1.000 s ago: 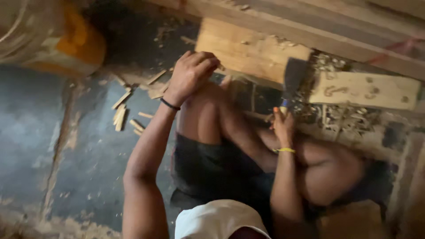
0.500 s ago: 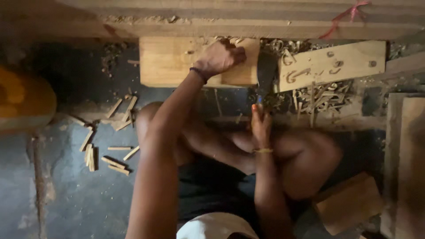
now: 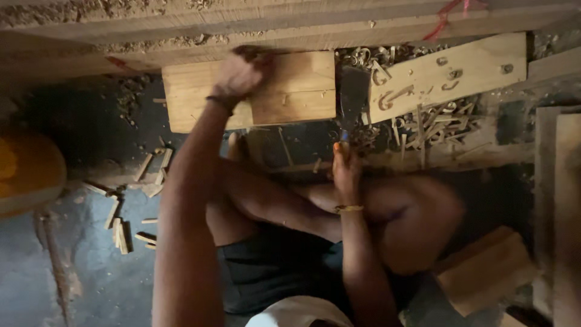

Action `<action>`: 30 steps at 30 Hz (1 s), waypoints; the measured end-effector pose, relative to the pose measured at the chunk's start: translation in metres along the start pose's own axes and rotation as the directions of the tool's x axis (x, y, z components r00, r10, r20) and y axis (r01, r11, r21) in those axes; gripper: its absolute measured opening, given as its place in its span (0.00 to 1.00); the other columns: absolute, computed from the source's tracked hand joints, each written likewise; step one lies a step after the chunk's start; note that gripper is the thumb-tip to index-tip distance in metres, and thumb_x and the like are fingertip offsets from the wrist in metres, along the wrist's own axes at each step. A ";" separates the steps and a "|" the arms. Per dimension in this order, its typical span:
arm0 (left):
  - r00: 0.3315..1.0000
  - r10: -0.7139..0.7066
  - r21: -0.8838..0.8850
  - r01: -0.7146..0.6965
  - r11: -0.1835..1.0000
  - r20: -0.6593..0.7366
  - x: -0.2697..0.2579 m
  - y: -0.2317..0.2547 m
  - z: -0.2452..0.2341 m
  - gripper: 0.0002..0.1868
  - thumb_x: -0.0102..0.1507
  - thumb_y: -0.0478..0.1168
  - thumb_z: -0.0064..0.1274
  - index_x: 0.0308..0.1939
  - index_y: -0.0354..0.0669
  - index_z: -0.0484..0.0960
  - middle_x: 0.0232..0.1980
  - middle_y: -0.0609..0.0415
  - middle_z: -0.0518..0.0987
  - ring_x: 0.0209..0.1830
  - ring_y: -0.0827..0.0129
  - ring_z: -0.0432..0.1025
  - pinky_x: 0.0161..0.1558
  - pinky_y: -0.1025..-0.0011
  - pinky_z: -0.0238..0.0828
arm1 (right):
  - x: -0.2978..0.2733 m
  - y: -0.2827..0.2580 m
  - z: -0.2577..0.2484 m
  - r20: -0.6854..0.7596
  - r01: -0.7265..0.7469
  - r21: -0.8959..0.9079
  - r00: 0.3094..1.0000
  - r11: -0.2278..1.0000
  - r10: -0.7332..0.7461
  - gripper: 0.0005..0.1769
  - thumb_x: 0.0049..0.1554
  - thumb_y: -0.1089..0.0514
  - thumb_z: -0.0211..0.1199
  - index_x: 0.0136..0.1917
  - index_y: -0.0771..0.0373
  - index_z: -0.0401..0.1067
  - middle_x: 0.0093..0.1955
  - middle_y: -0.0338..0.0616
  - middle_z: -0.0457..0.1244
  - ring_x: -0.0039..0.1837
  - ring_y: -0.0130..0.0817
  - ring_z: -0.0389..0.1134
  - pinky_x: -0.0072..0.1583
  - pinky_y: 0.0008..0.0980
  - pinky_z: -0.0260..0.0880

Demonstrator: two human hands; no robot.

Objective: The person sits on the floor and uses a chisel to carve a rectangular block of wood. They hold the wood with one hand and strike the chisel with the other to remove wood shavings. The person occasionally pauses to clear the shavings from the work surface.

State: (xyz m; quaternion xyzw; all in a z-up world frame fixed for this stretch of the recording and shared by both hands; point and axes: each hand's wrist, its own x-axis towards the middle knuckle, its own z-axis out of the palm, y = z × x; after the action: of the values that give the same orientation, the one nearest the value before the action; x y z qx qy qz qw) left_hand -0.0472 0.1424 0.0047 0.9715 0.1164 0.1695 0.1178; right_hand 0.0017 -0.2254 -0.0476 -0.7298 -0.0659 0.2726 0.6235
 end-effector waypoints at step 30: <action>0.864 -0.502 0.286 0.473 0.833 0.035 -0.033 0.005 -0.003 0.20 0.65 0.55 0.59 0.23 0.50 0.85 0.21 0.54 0.80 0.22 0.63 0.77 0.22 0.63 0.73 | 0.001 -0.004 0.005 0.019 -0.128 0.109 0.992 0.986 0.126 0.11 0.64 0.49 0.60 0.45 0.56 0.68 0.29 0.34 0.59 0.27 0.22 0.58 0.28 0.24 0.57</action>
State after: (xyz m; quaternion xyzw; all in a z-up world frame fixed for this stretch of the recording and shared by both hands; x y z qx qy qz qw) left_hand -0.0778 0.1296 -0.0011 0.9241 0.3755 0.0637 0.0307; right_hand 0.0012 -0.2201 -0.0441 -0.6953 -0.0078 0.3194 0.6439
